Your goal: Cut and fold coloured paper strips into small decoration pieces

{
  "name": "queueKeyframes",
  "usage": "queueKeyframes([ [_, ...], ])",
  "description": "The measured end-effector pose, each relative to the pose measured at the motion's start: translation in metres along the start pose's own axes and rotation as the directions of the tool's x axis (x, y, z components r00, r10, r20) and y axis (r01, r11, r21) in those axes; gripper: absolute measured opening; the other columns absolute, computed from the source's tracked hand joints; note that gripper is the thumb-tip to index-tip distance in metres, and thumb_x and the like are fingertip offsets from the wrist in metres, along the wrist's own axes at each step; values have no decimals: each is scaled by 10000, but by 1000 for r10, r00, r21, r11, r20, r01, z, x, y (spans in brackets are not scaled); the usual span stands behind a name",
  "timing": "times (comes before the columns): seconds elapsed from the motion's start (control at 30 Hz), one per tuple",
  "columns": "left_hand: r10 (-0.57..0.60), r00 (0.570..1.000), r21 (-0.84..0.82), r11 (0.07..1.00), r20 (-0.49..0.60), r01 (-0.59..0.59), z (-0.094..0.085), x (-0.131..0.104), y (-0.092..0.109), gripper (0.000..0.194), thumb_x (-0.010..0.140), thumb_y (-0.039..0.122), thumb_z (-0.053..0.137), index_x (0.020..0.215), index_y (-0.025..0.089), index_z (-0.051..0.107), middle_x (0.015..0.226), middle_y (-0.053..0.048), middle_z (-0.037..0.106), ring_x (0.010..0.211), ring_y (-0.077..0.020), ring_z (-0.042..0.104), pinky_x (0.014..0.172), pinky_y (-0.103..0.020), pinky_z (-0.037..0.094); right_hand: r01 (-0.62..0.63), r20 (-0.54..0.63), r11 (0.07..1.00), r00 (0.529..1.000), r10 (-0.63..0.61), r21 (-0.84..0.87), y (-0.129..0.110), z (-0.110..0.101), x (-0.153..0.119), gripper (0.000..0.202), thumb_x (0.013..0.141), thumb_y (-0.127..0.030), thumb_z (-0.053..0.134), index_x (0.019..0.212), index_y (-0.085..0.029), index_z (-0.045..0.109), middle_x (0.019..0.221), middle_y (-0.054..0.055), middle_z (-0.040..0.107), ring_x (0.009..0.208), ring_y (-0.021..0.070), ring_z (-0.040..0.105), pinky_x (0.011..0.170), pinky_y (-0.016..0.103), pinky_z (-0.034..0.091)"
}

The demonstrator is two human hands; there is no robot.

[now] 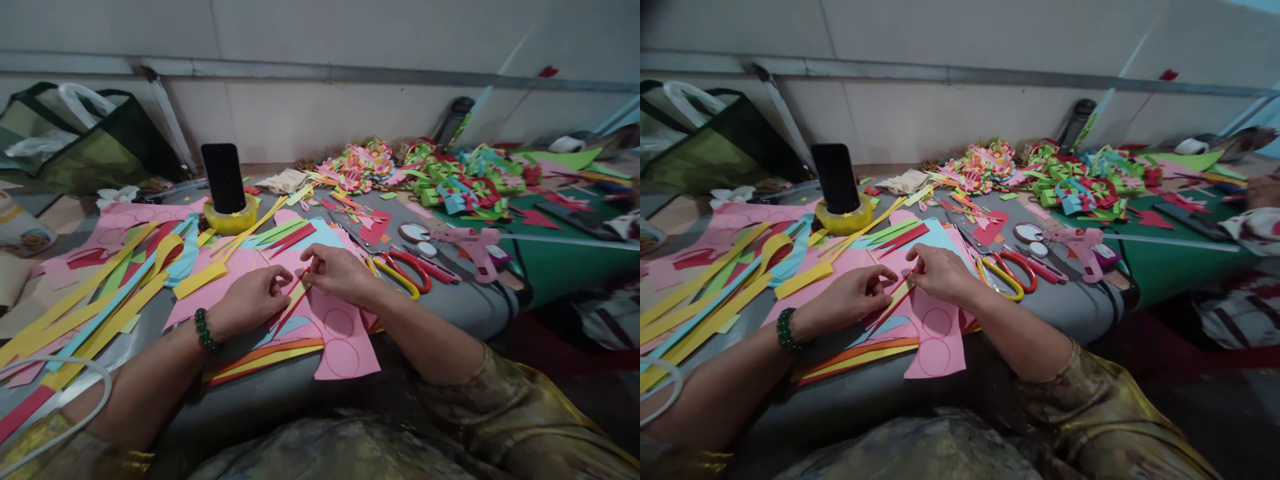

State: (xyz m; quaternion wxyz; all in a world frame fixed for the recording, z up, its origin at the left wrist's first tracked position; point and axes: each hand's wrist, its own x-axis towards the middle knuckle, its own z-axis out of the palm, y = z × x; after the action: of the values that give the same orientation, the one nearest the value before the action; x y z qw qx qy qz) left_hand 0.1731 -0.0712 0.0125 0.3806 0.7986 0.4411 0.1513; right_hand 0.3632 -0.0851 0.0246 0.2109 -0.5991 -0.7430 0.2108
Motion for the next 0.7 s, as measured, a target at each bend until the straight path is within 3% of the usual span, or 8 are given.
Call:
queueKeyframes([
  [0.33, 57, 998, 125, 990, 20, -59, -1, -1, -1, 448, 730, 260, 505, 1169, 249, 595, 613, 28, 563, 509, -117, 458, 464, -214, 275, 7, 8, 1000, 1000, -7, -4, 1, 1, 2, 176, 770, -266, 593, 938, -214, 572, 725, -20, 640, 639, 112, 549, 563, 219, 335],
  [0.7, 74, 997, 242, 967, 38, -81, -2, -2, 4, 371, 765, 279, 477, 1096, 239, 642, 626, 4, 602, 518, -125, 480, 473, -223, 267, -17, -2, 999, 1000, 16, -40, -1, 1, 2, 187, 774, -321, 607, 933, -229, 574, 715, -34, 650, 627, 109, 559, 557, 222, 333],
])
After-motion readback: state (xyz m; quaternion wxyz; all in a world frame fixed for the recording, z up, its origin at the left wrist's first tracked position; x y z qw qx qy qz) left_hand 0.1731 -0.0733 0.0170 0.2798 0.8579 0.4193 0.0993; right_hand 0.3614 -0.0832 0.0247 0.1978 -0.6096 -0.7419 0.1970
